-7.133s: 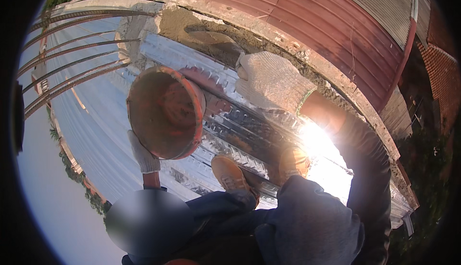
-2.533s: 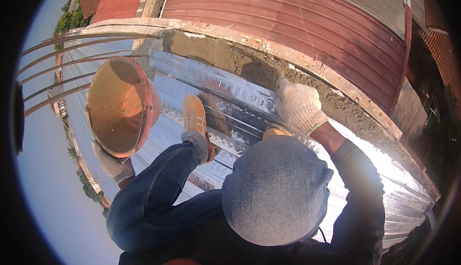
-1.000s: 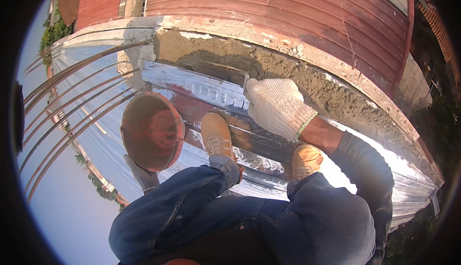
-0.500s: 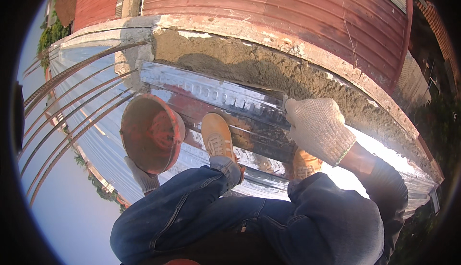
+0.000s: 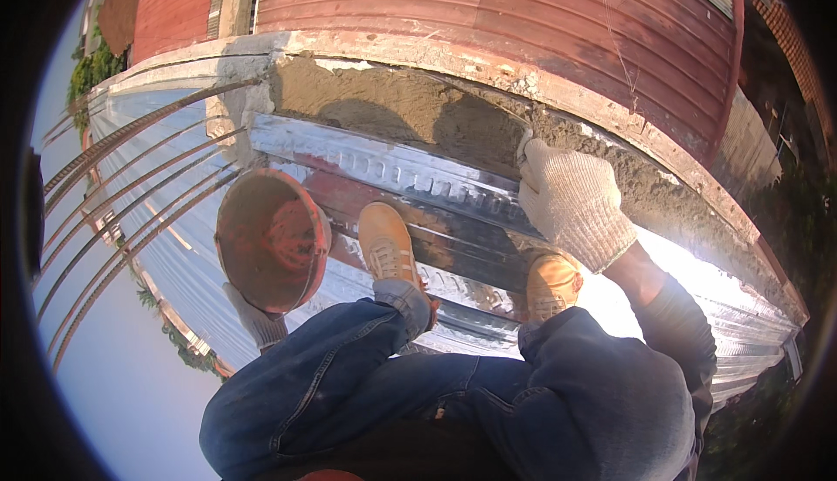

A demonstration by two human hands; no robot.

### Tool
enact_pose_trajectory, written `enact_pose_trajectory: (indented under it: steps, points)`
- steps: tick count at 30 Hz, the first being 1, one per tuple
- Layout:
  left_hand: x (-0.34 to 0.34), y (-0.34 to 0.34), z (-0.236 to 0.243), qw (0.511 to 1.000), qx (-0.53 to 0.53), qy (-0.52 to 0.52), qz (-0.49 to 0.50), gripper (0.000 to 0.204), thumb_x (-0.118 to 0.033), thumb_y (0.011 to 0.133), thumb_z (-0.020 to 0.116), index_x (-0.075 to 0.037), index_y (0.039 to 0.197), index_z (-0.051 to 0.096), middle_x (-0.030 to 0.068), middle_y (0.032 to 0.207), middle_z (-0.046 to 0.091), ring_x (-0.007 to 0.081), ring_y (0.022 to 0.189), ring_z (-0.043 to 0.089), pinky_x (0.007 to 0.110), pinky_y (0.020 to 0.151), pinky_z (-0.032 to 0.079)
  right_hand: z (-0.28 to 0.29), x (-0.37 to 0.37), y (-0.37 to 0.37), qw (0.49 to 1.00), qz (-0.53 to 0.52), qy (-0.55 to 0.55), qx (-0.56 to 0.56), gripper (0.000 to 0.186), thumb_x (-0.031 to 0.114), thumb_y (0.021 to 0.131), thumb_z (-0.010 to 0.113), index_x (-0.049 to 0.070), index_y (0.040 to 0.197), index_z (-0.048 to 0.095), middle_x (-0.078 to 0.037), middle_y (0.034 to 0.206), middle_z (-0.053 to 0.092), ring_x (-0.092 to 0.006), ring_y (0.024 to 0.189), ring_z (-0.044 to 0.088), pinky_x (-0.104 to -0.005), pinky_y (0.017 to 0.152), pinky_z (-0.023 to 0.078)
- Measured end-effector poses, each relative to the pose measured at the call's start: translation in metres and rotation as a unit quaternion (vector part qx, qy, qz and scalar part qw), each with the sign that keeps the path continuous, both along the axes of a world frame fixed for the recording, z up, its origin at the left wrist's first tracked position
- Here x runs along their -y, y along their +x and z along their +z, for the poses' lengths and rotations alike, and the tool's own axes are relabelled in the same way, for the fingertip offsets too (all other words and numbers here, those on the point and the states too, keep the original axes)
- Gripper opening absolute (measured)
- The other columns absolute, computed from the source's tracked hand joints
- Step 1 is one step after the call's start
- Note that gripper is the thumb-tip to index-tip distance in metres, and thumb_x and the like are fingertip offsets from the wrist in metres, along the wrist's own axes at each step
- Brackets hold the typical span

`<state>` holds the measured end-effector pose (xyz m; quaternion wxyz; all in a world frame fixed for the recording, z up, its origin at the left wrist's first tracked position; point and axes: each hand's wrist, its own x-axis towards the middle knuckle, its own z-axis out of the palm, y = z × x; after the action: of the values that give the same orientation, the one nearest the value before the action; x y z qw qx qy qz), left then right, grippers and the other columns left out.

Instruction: The person scoops wet cement from a bucket with a trowel and spreads it along the edge of a corrugated metal roof. The person repeatedly transfers material and smooths it into place along the roof seam.

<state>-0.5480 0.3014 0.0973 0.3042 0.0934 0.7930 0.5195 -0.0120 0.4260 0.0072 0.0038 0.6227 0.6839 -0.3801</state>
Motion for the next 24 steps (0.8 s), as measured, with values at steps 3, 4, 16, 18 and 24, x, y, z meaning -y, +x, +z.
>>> enact_pose_trajectory:
  steps: [3, 4, 16, 18, 24]
  points:
    - [0.005, -0.01, -0.001, 1.0, 0.007, 0.005, -0.021, 0.079, -0.057, 0.121, 0.052, 0.001, 0.173, 0.039, 0.0158, 0.178, 0.046, 0.0305, 0.156, 0.054, 0.044, 0.129, 0.049, -0.003, 0.017, -0.011, 1.0, 0.015, -0.014, 0.017, 0.021, 0.017, 0.1, 0.073, 0.002, 0.108, 0.061, -0.018, 0.082, 0.072, -0.0414, 0.077, 0.077, -0.0529, 0.068, 0.061]
    - [0.006, -0.014, -0.002, 1.0, 0.006, 0.005, -0.026, 0.079, -0.057, 0.121, 0.052, 0.001, 0.173, 0.039, 0.0157, 0.177, 0.046, 0.0305, 0.156, 0.054, 0.044, 0.129, 0.049, -0.004, 0.023, -0.014, 0.999, 0.019, -0.023, 0.022, 0.022, 0.017, 0.1, 0.073, 0.002, 0.11, 0.061, -0.018, 0.082, 0.073, -0.0408, 0.078, 0.077, -0.0528, 0.068, 0.061]
    - [0.008, -0.012, -0.002, 1.0, -0.006, -0.004, -0.022, 0.081, -0.059, 0.12, 0.053, 0.002, 0.172, 0.041, 0.0153, 0.176, 0.047, 0.0296, 0.154, 0.055, 0.043, 0.129, 0.047, -0.002, 0.056, -0.022, 0.995, 0.095, 0.026, 0.011, 0.028, 0.01, 0.098, 0.075, -0.005, 0.12, 0.069, -0.02, 0.1, 0.079, -0.0396, 0.089, 0.082, -0.0483, 0.076, 0.066]
    - [0.006, -0.009, -0.002, 1.0, -0.004, -0.006, -0.028, 0.082, -0.06, 0.12, 0.052, 0.002, 0.172, 0.04, 0.0152, 0.177, 0.047, 0.0297, 0.154, 0.054, 0.044, 0.129, 0.047, 0.006, 0.049, -0.026, 0.991, 0.12, -0.038, 0.04, 0.028, 0.009, 0.097, 0.075, -0.005, 0.121, 0.07, -0.02, 0.1, 0.08, -0.0407, 0.09, 0.083, -0.048, 0.076, 0.067]
    - [0.003, -0.005, 0.001, 1.0, -0.015, -0.02, -0.019, 0.084, -0.061, 0.12, 0.051, 0.001, 0.174, 0.038, 0.0149, 0.179, 0.044, 0.0305, 0.156, 0.052, 0.044, 0.13, 0.046, 0.026, 0.031, -0.027, 0.978, 0.148, -0.139, 0.043, 0.025, 0.007, 0.097, 0.073, -0.005, 0.118, 0.07, -0.02, 0.093, 0.079, -0.0409, 0.086, 0.083, -0.0482, 0.072, 0.067]
